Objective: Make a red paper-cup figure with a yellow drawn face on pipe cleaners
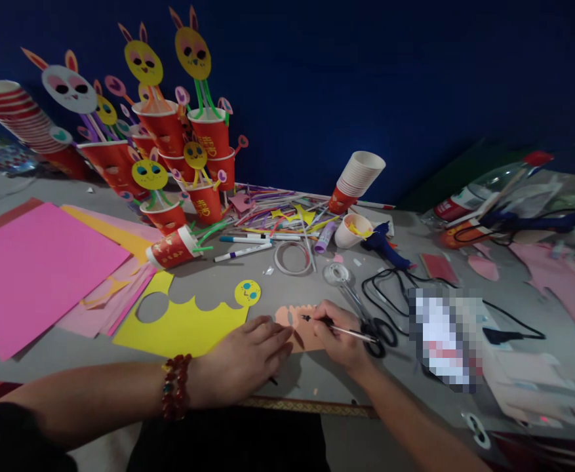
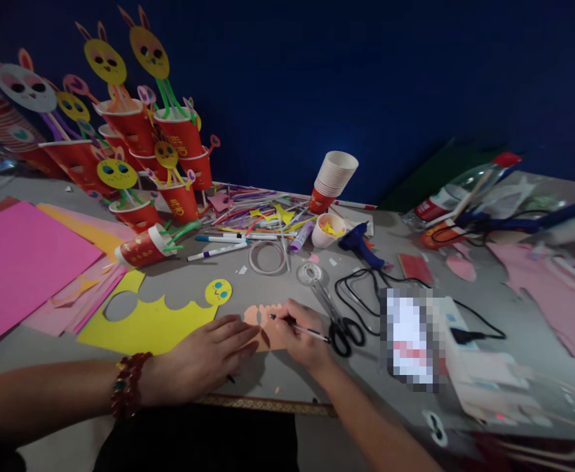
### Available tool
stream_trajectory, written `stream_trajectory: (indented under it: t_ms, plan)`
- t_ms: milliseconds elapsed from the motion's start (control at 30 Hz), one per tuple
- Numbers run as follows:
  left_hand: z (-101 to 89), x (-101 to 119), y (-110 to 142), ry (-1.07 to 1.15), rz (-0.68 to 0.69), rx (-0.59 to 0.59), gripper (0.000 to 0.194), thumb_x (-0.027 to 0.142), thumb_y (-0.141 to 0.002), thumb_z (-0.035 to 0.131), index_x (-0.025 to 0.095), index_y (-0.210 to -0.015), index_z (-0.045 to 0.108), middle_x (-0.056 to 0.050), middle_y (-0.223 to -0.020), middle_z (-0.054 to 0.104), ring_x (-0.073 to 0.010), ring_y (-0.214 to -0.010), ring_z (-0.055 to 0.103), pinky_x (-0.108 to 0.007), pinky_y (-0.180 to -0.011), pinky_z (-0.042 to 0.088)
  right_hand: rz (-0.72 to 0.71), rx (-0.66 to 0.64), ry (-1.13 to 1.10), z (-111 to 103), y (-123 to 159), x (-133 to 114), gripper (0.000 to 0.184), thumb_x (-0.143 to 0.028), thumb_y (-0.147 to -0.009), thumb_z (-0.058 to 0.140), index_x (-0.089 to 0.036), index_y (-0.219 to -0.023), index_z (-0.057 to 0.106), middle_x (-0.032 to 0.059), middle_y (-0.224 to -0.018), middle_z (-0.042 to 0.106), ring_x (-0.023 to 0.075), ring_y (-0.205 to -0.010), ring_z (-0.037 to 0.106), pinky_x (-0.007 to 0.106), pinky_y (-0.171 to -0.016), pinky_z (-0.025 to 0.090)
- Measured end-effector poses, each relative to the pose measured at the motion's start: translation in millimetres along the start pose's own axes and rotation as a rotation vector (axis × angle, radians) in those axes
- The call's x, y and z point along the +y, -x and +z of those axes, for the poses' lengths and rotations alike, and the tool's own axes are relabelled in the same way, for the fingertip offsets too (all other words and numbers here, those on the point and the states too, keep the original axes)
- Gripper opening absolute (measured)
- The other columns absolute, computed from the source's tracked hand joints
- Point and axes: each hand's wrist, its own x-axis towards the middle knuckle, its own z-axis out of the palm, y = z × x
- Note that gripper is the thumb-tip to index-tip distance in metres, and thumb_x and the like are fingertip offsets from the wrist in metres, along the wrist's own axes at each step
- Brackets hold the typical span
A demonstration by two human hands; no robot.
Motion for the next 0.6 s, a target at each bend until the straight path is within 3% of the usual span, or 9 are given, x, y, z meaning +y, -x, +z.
stream_trajectory:
  t_ms: [600]
  plan:
    - [-0.1,1.4,0.0,-0.011,-0.01,0.007,0.04,0.029,-0.098,0.052,0.012,-0.134,0.056,-0.011,-0.148,0.052,-0.0265,-0.129,0.051,-0.042,-0.114,0.033,0.011,-0.019,-0.038,-1.2,2.8,1.0,0.023,-0.012,-0.079,0.048,-0.023,-0.059,0.043,-0.0054,-0.054,0.04,0.0123,-0.052,0.039,0.026,-0.05,0.029]
